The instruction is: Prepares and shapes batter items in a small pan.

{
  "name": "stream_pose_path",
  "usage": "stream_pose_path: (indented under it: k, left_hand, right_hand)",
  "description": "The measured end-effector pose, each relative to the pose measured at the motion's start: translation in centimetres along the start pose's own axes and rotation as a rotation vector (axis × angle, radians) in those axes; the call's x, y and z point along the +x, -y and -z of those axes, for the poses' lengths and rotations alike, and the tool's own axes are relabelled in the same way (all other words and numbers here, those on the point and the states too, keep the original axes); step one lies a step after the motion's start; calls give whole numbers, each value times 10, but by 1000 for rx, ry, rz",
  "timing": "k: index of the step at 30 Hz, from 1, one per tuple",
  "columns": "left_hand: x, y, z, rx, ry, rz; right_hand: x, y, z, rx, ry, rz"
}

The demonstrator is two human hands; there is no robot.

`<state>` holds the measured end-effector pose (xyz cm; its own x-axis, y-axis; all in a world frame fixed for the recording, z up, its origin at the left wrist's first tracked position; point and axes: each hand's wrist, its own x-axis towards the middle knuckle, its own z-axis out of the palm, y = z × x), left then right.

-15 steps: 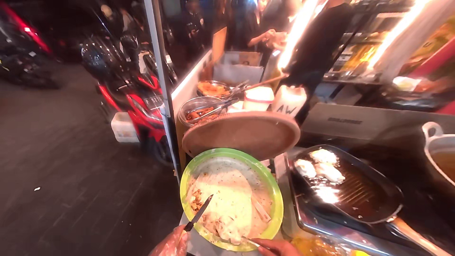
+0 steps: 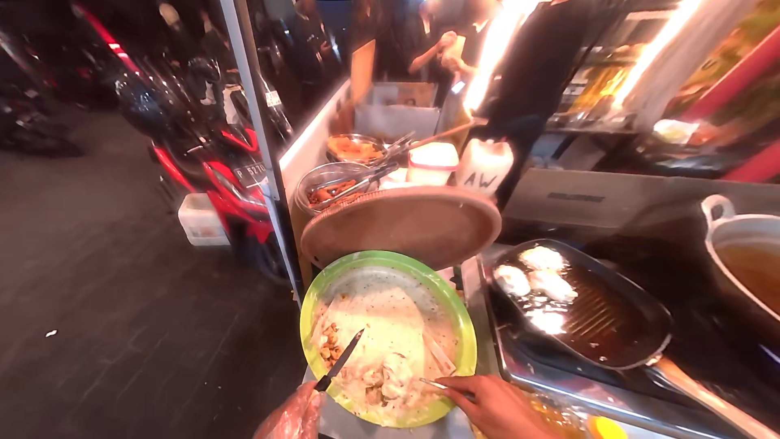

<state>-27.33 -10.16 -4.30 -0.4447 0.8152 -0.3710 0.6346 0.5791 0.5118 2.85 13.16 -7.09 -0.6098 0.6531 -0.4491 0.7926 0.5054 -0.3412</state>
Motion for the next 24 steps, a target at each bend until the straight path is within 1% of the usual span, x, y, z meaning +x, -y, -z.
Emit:
stream_pose_path:
  k: [2, 4, 9, 13, 15, 16, 18, 20, 22, 24]
  left_hand:
    - [1, 2, -1, 2, 8, 8]
    - [1, 3, -3, 3, 9, 12]
    - [5, 0, -3, -17, 22, -6]
    - [8, -3, -3, -20, 22, -22]
    - [9, -5, -3, -17, 15, -26]
    - [9, -5, -4, -17, 15, -26]
    - [11, -4, -6, -19, 24, -27]
    - [13, -4, -8, -25, 27, -29]
    - [15, -3, -10, -40, 33, -28]
    - [15, -1, -14, -88, 32, -29]
  right_hand:
    - [-5, -1, -1, -135, -23, -1]
    - [-9, -4, -7, -263, -71, 48]
    - [-11, -10, -29, -475, -311, 348]
    - [-12, -4, -28, -491, -357, 486]
    - [-12, -5, -25, -426, -307, 477]
    - [-13, -4, -21, -367, -229, 426]
    - [-13, -1, -10, -179, -27, 265]
    - [-14, -2, -9, 77, 71, 155]
    - [-17, -5, -18, 348, 92, 111]
    - [-23, -7, -28, 527, 90, 85]
